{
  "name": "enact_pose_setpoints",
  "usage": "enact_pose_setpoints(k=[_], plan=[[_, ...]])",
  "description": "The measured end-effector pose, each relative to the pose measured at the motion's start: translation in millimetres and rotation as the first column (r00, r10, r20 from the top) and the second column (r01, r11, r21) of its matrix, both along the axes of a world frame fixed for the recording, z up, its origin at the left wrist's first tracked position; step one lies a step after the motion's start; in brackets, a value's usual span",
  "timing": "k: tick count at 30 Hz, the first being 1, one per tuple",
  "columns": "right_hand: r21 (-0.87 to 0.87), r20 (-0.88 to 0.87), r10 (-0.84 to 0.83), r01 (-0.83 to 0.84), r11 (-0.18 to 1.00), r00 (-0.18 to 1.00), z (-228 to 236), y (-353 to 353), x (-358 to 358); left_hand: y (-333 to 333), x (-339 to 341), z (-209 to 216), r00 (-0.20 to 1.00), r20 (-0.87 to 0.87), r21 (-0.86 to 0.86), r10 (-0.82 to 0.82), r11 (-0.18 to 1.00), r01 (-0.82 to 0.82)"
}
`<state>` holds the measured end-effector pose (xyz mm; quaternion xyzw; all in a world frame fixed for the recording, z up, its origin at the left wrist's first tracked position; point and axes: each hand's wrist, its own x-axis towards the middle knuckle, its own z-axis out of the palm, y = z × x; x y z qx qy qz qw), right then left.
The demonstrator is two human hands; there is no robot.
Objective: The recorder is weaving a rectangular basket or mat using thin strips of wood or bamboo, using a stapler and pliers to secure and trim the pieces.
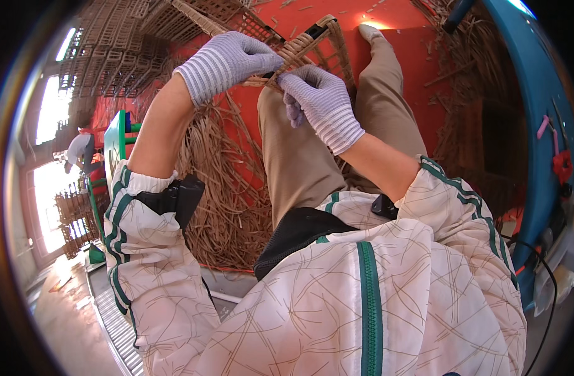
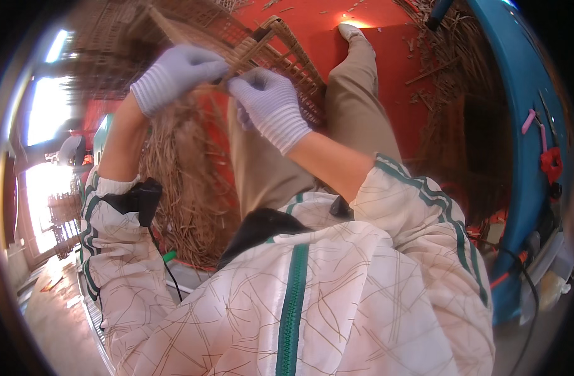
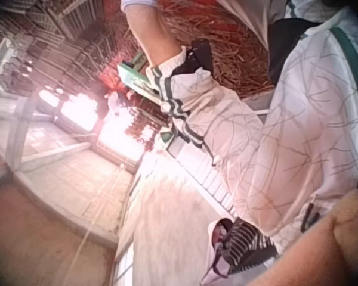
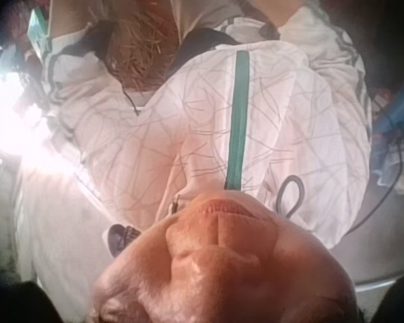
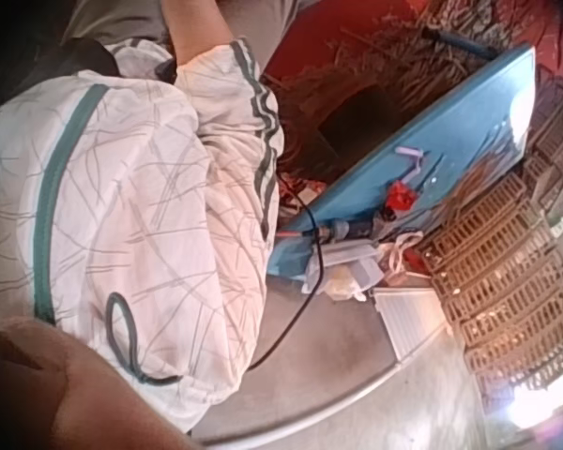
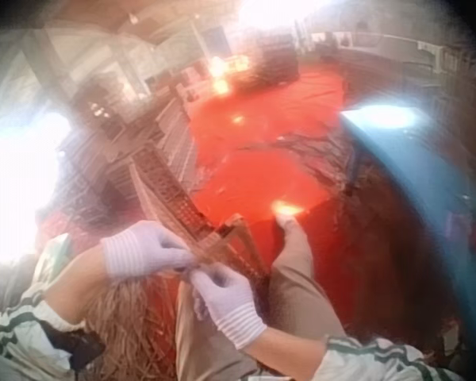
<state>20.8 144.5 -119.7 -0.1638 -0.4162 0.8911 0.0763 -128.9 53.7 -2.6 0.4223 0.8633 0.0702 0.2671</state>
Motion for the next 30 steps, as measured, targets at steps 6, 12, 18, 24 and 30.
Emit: enact_pose_setpoints(k=[6,12,18,24,30], plan=[[-0.105,0.019,-0.006,0.008,0.994,1.0,-2.4,-7.1,2.7,2.4,1.0,4.8,0.999,0.022,-0.045,-0.047,0.998,0.048],[-0.079,-0.031,-0.008,0.006,0.997,0.999,-15.1,-11.7,4.8,7.7,0.9,1.1,0.994,0.062,-0.122,-0.092,0.988,0.099],[-0.031,-0.014,-0.017,0.016,0.999,1.0,-18.9,-14.0,5.0,16.6,5.1,1.8,0.99,0.103,-0.228,-0.096,0.966,0.118],[0.029,0.01,0.013,-0.014,0.999,1.0,-3.8,-14.2,2.3,16.8,1.0,19.1,0.989,0.147,-0.275,-0.035,0.958,0.075],[0.115,-0.011,-0.001,0.003,0.993,1.0,-26.0,-25.8,12.1,4.0,8.0,-1.9,0.99,0.13,-0.241,-0.054,0.967,0.084]])
